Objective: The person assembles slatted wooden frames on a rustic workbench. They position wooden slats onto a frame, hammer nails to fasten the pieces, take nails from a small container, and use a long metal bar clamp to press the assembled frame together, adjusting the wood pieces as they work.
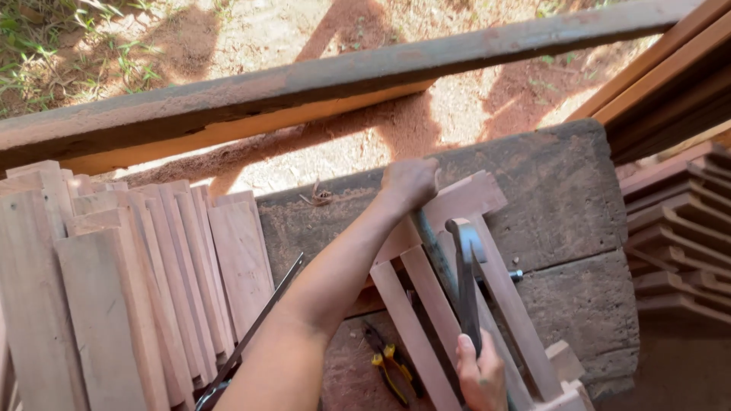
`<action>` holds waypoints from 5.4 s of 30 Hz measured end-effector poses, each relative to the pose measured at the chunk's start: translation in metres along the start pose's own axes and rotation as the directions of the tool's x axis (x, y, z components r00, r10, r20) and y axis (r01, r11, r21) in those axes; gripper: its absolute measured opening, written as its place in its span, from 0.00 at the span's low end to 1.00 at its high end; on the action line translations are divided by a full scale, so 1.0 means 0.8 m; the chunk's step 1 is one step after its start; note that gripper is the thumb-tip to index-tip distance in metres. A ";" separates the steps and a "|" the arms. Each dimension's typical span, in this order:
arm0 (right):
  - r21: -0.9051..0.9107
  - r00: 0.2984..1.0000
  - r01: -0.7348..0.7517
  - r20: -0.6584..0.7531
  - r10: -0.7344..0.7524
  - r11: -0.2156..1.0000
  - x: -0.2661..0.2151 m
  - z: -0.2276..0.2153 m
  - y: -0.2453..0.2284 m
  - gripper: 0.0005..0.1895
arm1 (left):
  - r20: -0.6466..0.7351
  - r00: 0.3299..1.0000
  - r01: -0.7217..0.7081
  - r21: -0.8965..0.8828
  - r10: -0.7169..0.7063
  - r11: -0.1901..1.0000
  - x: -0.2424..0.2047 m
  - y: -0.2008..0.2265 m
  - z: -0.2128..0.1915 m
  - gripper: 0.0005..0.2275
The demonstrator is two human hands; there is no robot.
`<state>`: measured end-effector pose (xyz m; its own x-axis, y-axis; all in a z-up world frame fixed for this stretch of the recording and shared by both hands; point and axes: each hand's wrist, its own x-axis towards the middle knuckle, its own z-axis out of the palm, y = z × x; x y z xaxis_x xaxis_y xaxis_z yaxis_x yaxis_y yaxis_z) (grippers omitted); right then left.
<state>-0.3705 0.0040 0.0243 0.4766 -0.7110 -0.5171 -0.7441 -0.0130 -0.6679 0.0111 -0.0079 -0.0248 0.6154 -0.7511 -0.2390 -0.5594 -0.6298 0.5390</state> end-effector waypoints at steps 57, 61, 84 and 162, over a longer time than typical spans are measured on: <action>0.044 0.997 0.023 0.070 -0.026 0.999 -0.001 0.001 -0.021 0.17 | 0.048 0.996 0.074 -0.023 -0.072 0.997 0.001 0.006 -0.010 0.11; 0.017 0.995 0.102 0.014 -0.102 0.995 -0.020 -0.011 -0.034 0.18 | 0.056 0.993 0.102 -0.004 -0.101 0.995 -0.002 0.005 -0.015 0.11; -0.034 0.998 -0.017 -0.056 0.015 0.999 -0.009 0.049 0.016 0.23 | -0.137 0.990 0.034 0.091 -0.021 0.995 -0.008 0.010 -0.003 0.10; 0.151 0.611 0.108 0.769 -0.185 0.983 -0.263 0.079 0.051 0.32 | -0.106 0.937 0.067 -0.880 -0.333 0.471 -0.697 0.038 0.029 0.08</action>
<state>-0.4715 0.1977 0.0720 0.7895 0.1085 -0.6041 -0.6091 0.0171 -0.7929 -0.3621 0.3876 0.1057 0.8219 -0.4728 -0.3175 0.2668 -0.1729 0.9481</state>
